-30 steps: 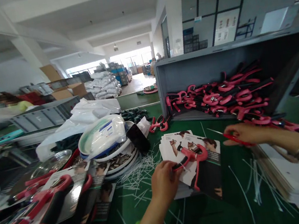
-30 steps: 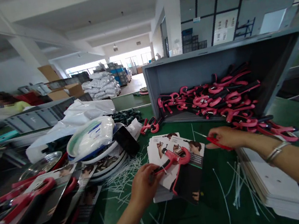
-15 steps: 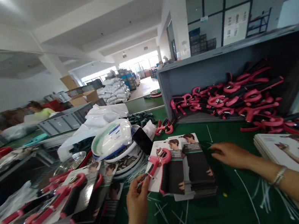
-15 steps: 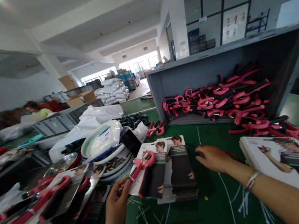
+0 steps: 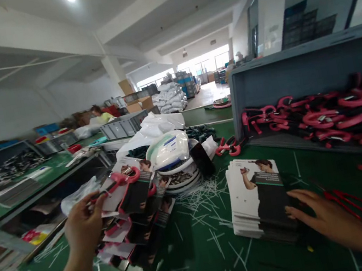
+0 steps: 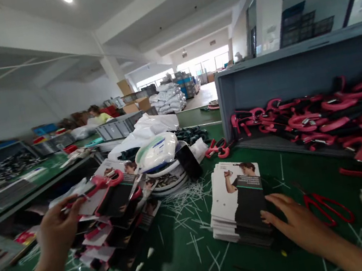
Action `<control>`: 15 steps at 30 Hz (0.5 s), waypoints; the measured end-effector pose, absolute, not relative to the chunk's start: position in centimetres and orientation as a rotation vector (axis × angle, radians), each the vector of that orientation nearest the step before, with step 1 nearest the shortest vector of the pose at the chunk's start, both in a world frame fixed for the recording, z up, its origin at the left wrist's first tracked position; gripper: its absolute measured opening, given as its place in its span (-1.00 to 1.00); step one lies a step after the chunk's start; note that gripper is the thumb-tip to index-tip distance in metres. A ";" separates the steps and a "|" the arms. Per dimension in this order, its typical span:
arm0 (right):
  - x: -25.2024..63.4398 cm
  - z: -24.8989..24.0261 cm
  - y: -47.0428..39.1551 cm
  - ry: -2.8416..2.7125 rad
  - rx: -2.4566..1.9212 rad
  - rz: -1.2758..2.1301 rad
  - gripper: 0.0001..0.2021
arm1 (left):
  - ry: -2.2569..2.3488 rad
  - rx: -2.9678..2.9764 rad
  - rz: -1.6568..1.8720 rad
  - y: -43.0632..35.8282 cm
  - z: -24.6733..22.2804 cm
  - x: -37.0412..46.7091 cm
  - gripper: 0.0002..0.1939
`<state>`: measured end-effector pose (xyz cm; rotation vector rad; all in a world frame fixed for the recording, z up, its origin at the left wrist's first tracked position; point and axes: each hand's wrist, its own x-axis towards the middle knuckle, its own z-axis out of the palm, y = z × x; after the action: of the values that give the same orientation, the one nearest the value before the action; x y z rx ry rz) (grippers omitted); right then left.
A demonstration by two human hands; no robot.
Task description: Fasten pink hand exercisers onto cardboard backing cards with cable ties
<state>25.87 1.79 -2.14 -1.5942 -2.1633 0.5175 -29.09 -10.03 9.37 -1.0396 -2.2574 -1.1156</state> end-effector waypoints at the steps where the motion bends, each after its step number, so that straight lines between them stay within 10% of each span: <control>1: 26.0 -2.4 1.8 -2.158 -1.574 0.504 -0.35 | -2.331 -1.058 -0.954 -10.2 9.6 -30.7 -0.59; 10: 24.9 -2.1 0.5 -2.084 -1.417 0.137 -0.40 | -2.218 -1.217 -0.633 -11.2 6.5 -34.7 -0.59; 15: 19.5 1.2 -2.7 -2.158 -1.213 0.585 -0.49 | -2.329 -1.248 -0.764 -11.5 6.1 -32.6 -0.53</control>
<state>19.53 -2.66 1.20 -1.2128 -2.1581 0.5852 -32.63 -11.53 6.10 -1.2483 -2.3289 -0.7643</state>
